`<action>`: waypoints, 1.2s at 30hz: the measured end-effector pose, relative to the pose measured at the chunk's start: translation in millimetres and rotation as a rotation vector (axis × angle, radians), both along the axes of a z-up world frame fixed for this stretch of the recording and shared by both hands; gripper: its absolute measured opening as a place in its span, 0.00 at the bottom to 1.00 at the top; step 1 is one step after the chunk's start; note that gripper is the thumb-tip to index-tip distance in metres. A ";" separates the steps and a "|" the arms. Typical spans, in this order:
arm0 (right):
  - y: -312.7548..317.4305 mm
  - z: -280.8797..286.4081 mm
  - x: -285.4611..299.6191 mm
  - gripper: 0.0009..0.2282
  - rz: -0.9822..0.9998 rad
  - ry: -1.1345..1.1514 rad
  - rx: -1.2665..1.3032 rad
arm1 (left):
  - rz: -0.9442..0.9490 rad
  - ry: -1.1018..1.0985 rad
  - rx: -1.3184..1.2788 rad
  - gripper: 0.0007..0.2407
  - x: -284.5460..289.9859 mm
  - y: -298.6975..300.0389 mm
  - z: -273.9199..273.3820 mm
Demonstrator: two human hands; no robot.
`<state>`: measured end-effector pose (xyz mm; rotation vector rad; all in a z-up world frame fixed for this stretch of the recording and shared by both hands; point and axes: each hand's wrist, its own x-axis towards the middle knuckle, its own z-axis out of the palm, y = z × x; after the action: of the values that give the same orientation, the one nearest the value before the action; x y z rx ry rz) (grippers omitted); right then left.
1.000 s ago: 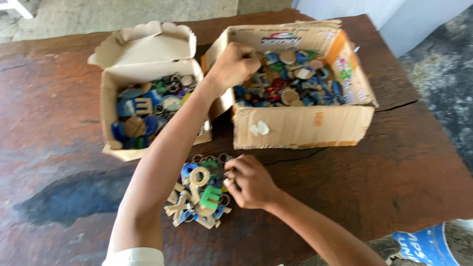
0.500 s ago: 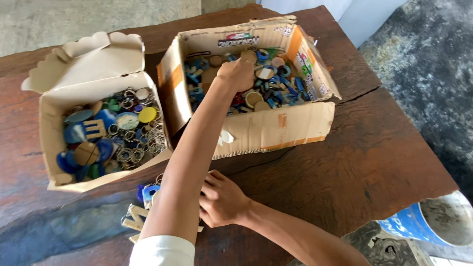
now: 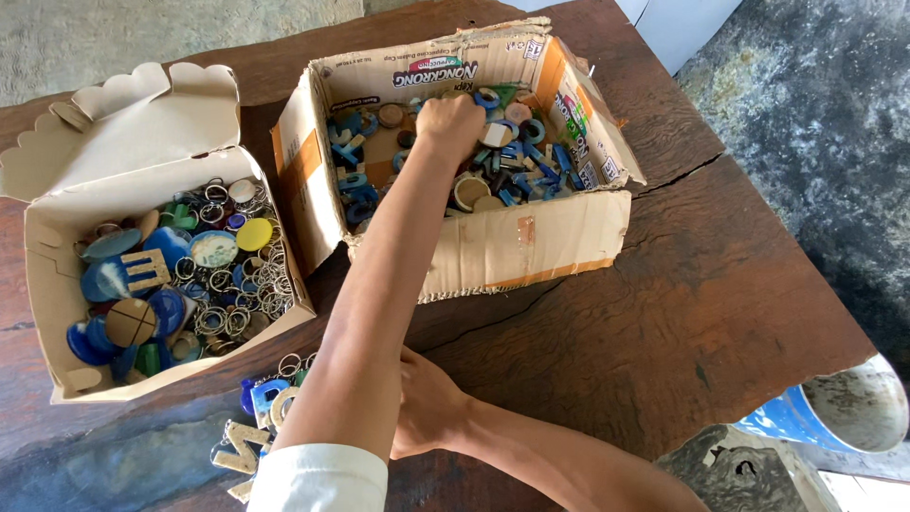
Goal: The person is assembling keychains by hand, using pliers to open and close metal rings and attach letter-shaped pieces and other charms.
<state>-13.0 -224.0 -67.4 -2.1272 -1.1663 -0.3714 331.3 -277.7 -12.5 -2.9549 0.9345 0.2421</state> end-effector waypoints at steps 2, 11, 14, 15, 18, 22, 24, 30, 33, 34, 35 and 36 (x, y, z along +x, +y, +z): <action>-0.7 14.4 2.0 0.12 -0.004 -0.021 0.020 | -0.001 -0.026 -0.024 0.09 2.9 5.8 -0.4; -0.9 37.4 5.9 0.04 -0.033 -0.071 0.003 | 0.027 0.057 -0.518 0.05 -28.5 24.4 27.8; -1.3 38.2 7.1 0.05 -0.019 -0.060 -0.017 | -0.148 0.081 -0.806 0.09 -43.1 38.3 38.3; -1.3 36.7 7.2 0.06 -0.015 -0.055 -0.026 | -0.271 0.060 -0.899 0.06 -47.4 43.8 41.6; -0.2 26.4 7.6 0.07 -0.023 -0.056 -0.065 | -0.303 0.129 -1.007 0.09 -92.9 68.9 79.4; 1.3 20.2 7.9 0.07 -0.034 -0.033 -0.076 | -0.016 0.585 -1.189 0.06 -160.5 104.5 122.7; 0.5 24.0 7.2 0.08 -0.060 -0.027 -0.123 | 0.076 0.742 -1.382 0.09 -185.3 120.6 127.3; 9.1 9.5 12.3 0.08 -0.048 -0.153 0.072 | 0.202 0.777 -1.712 0.15 -248.7 165.2 95.1; 4.2 18.1 12.1 0.10 -0.064 -0.120 0.075 | 0.232 0.719 -1.899 0.13 -283.1 190.1 90.8; 3.6 17.0 11.8 0.10 -0.052 -0.113 0.074 | 0.245 0.712 -1.905 0.13 -294.2 197.6 91.2; 3.6 16.5 11.6 0.09 -0.082 -0.096 0.118 | 0.232 0.654 -1.946 0.12 -305.1 205.2 92.5; 3.5 16.4 11.7 0.09 -0.112 -0.077 0.161 | 0.218 0.594 -1.985 0.11 -315.9 212.6 94.2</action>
<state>-1.3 -220.5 -51.0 -2.0576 -1.0255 -0.5831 15.4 -65.1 81.7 -5.0081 1.3375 0.2758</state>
